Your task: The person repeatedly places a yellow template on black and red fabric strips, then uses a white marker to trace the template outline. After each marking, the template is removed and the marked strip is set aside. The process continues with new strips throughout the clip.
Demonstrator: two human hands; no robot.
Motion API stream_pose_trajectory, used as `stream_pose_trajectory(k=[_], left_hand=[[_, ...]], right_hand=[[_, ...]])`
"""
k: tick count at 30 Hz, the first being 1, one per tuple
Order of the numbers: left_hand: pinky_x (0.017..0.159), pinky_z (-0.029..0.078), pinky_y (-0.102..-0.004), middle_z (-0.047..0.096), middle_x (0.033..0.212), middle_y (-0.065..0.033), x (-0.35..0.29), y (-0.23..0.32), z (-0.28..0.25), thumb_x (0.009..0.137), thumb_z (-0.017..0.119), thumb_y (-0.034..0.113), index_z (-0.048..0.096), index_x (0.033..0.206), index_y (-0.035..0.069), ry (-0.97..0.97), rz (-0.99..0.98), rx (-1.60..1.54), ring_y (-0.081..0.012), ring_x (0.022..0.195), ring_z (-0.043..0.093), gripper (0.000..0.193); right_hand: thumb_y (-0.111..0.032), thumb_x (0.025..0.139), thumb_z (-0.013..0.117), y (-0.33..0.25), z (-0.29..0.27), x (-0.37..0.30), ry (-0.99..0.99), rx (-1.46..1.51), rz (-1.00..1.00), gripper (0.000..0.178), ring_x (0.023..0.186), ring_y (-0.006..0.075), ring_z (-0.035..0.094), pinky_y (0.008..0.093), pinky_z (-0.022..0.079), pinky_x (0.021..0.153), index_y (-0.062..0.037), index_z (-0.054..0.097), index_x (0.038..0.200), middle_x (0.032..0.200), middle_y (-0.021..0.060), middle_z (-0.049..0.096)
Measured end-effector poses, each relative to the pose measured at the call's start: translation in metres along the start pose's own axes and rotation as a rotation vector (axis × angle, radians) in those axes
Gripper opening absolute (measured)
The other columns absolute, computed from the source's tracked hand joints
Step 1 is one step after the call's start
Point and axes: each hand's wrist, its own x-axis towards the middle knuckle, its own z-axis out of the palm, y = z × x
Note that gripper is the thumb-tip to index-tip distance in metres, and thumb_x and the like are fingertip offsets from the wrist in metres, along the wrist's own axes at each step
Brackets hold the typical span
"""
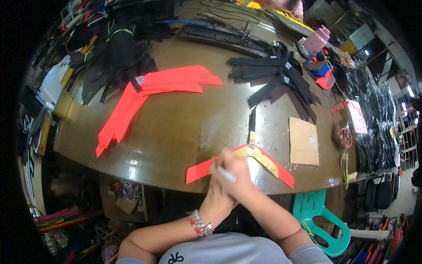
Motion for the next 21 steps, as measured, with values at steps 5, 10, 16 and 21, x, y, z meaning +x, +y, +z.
stream_pose_trajectory(k=[5, 10, 16, 21], left_hand=[[0.090, 0.048, -0.0432, 0.057, 0.117, -0.0238, 0.013, -0.004, -0.014, 0.088, 0.060, 0.034, 0.051, 0.127, -0.005, 0.003, 0.140, 0.156, -0.0361, 0.112, 0.054, 0.056], [0.073, 0.049, -0.0373, 0.054, 0.094, -0.0093, 0.065, -0.023, -0.041, 0.084, 0.066, 0.036, 0.060, 0.109, 0.000, 0.011, 0.007, 0.179, -0.0258, 0.088, 0.055, 0.045], [0.081, 0.046, -0.0425, 0.060, 0.099, -0.0111, 0.093, -0.042, -0.039, 0.077, 0.077, 0.022, 0.055, 0.103, 0.005, -0.026, -0.155, -0.221, -0.0298, 0.092, 0.057, 0.037], [0.080, 0.051, -0.0406, 0.065, 0.093, -0.0155, 0.117, -0.070, -0.083, 0.082, 0.072, 0.021, 0.060, 0.100, 0.006, 0.226, -0.231, -0.256, -0.0322, 0.090, 0.063, 0.026]], right_hand=[[-0.010, 0.082, 0.069, 0.014, -0.013, 0.001, -0.408, 0.594, 0.315, 0.018, 0.060, 0.0180, 0.065, 0.0320, 0.049, 0.053, -0.0054, 0.053, 0.076, 0.066, 0.0086, 0.063], [-0.029, 0.101, 0.045, 0.098, -0.103, 0.103, -0.030, 0.869, 0.067, 0.037, 0.076, 0.0276, 0.069, 0.0376, 0.058, 0.060, -0.0026, 0.048, 0.127, 0.104, 0.0212, 0.066], [-0.007, 0.090, 0.064, 0.202, -0.175, 0.217, 0.496, -0.067, -0.166, 0.034, 0.086, 0.0223, 0.068, 0.0322, 0.053, 0.077, -0.0054, 0.059, 0.123, 0.098, 0.0169, 0.068], [-0.004, 0.076, 0.074, 0.252, -0.164, 0.252, 0.316, -0.534, -0.134, 0.041, 0.100, 0.0387, 0.062, 0.0444, 0.050, 0.085, -0.0063, 0.058, 0.114, 0.109, 0.0208, 0.063]])
